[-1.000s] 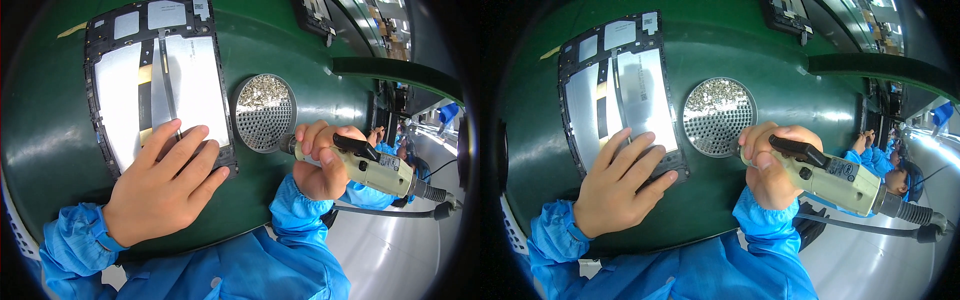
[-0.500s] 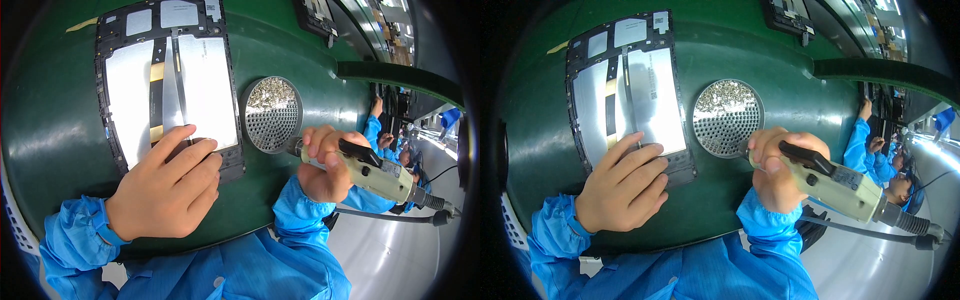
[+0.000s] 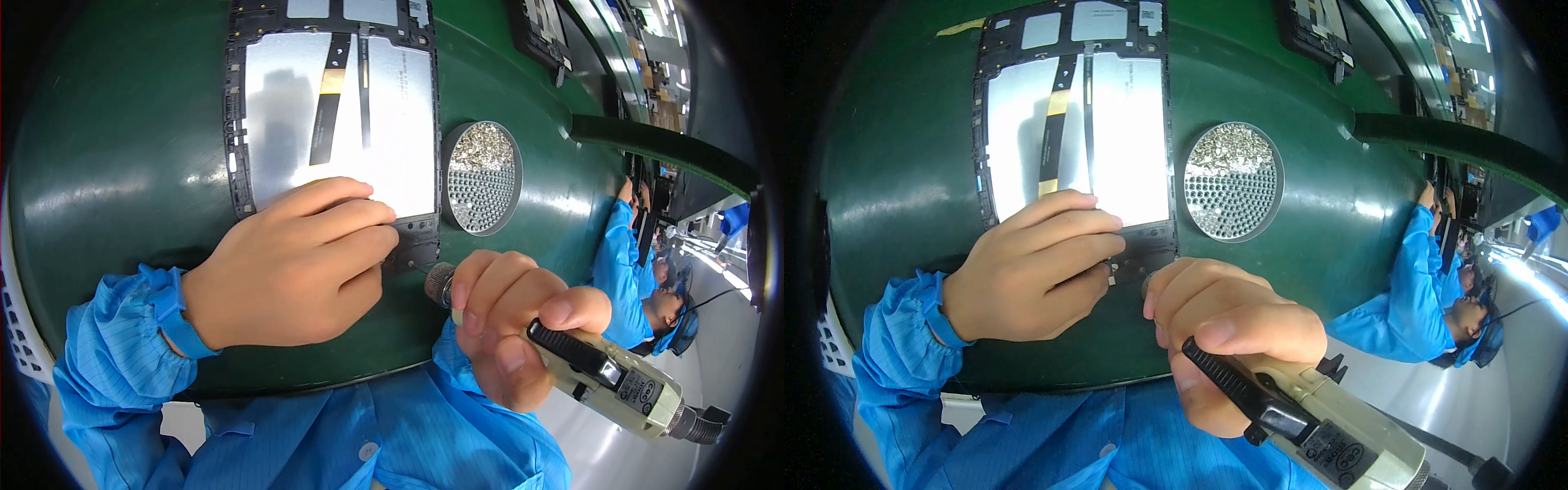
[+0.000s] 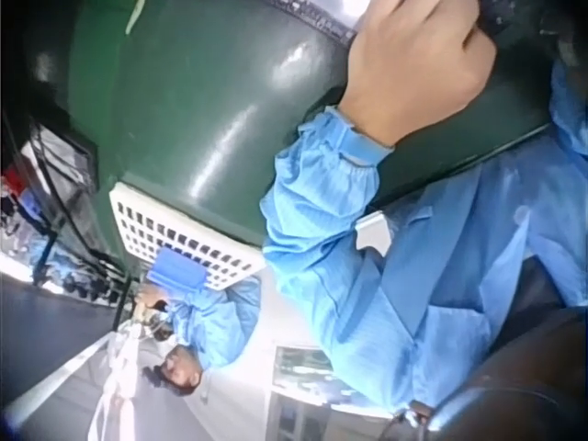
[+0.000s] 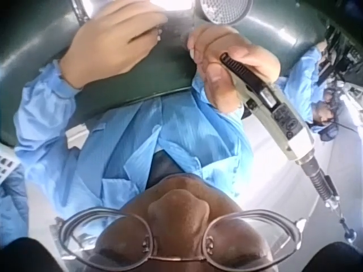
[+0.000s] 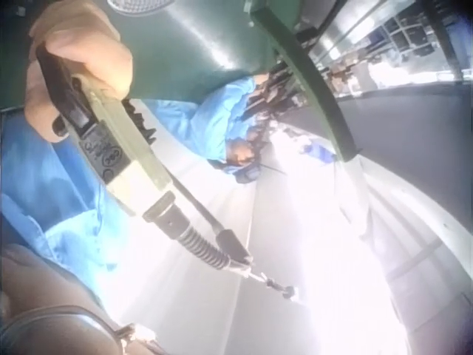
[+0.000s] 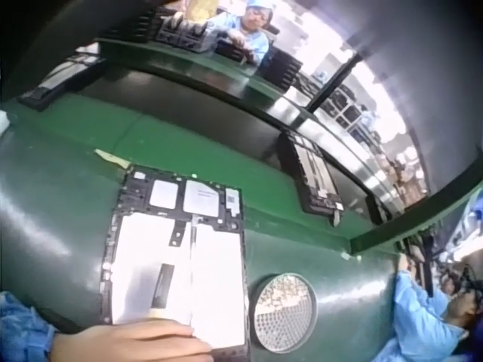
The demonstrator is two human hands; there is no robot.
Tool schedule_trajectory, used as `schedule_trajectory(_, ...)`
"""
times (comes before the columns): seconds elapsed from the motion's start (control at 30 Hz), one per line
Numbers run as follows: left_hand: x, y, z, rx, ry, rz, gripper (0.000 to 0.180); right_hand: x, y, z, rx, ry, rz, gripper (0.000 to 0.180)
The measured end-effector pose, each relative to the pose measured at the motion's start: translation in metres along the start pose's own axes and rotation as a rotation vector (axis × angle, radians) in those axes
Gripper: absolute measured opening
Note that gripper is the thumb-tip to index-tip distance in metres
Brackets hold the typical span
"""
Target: The person secures internal components and ribbon cables inside tablet casings with screws using an electric screwdriver on an assembly line.
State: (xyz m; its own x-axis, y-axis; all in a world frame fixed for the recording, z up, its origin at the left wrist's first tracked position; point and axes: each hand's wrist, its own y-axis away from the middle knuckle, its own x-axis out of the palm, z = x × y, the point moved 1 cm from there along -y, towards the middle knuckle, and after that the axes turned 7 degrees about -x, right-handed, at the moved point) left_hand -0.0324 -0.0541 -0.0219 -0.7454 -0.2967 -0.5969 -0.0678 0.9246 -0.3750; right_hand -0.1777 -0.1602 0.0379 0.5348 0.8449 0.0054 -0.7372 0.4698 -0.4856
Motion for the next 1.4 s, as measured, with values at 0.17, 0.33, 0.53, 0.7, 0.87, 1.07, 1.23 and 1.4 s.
schedule_trajectory(0.17,0.0,-0.001,-0.003,0.042,-0.035,0.032,0.006,0.001,0.002,-0.001,0.005,-0.015,0.011,0.032)
schedule_trajectory(0.33,0.0,-0.001,-0.001,0.044,-0.026,0.03,0.006,0.002,0.0,-0.004,0.01,-0.014,0.038,0.03)
schedule_trajectory(0.53,0.0,-0.005,0.001,0.037,-0.018,0.033,0.008,0.0,-0.003,-0.006,0.005,-0.023,0.045,0.031)
schedule_trajectory(0.7,0.014,-0.015,-0.004,0.001,-0.041,0.064,0.009,-0.016,0.004,-0.018,-0.038,-0.093,0.03,0.036)
schedule_trajectory(0.87,0.045,-0.029,-0.01,-0.083,-0.092,-0.018,0.018,-0.038,0.01,-0.026,-0.029,-0.041,-0.013,0.032)
schedule_trajectory(1.07,0.021,-0.015,-0.023,-0.084,-0.159,-0.08,0.014,-0.055,0.001,0.005,-0.101,-0.121,-0.155,0.033)
schedule_trajectory(1.23,0.012,-0.014,-0.027,-0.146,-0.073,-0.083,0.017,-0.084,0.008,0.0,-0.113,-0.072,-0.246,0.035)
schedule_trajectory(1.4,0.013,-0.016,-0.031,-0.187,-0.105,-0.039,0.02,-0.092,0.017,-0.005,-0.139,-0.047,-0.339,0.036)
